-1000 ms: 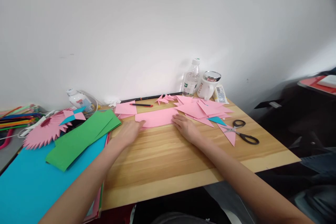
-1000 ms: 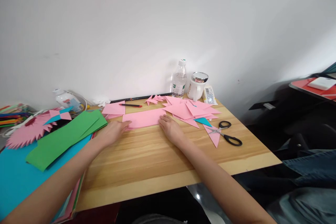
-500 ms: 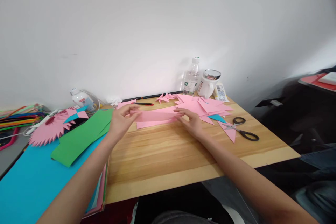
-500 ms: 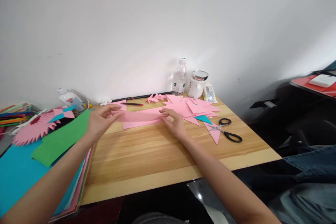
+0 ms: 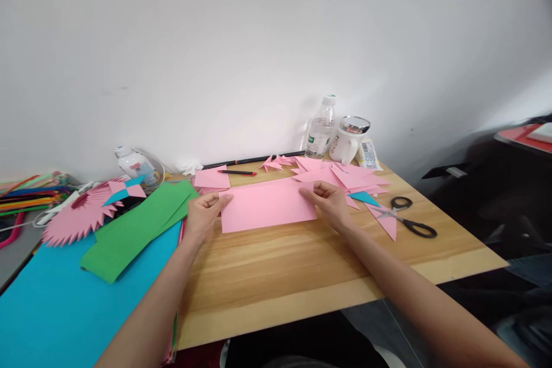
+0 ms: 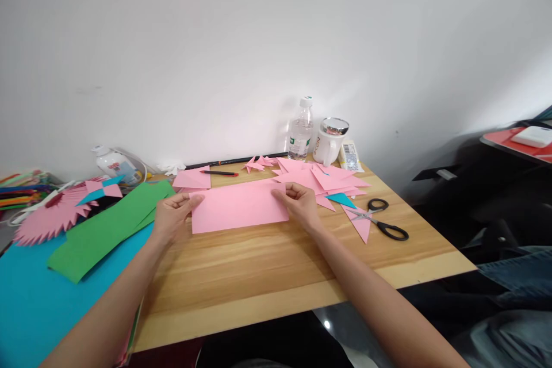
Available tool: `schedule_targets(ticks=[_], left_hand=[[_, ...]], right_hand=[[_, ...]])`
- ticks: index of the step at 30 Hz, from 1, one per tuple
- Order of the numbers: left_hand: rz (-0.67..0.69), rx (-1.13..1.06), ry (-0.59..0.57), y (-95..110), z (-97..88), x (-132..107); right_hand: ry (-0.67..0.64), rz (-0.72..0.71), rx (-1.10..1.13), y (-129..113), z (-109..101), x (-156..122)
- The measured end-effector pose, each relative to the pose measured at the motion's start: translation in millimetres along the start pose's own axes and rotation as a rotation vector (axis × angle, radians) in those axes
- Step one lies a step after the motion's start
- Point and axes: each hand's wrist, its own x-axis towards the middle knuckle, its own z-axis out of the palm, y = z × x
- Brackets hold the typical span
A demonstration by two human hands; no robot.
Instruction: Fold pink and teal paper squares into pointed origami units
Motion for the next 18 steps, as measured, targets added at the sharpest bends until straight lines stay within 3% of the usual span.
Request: schedule_targets(ticks=[9,18], left_hand=[[0.031,0.011,0.098,-3.8,-6.5,0.6],[0.035,0.045,0.092,-13.5,-7.2,0.3]], right_hand=[[-0.023,0.092,0.036,-7.4,2.6,-3.5],[-0.038,0.115,0.033,-11.5,0.6,-5.0]])
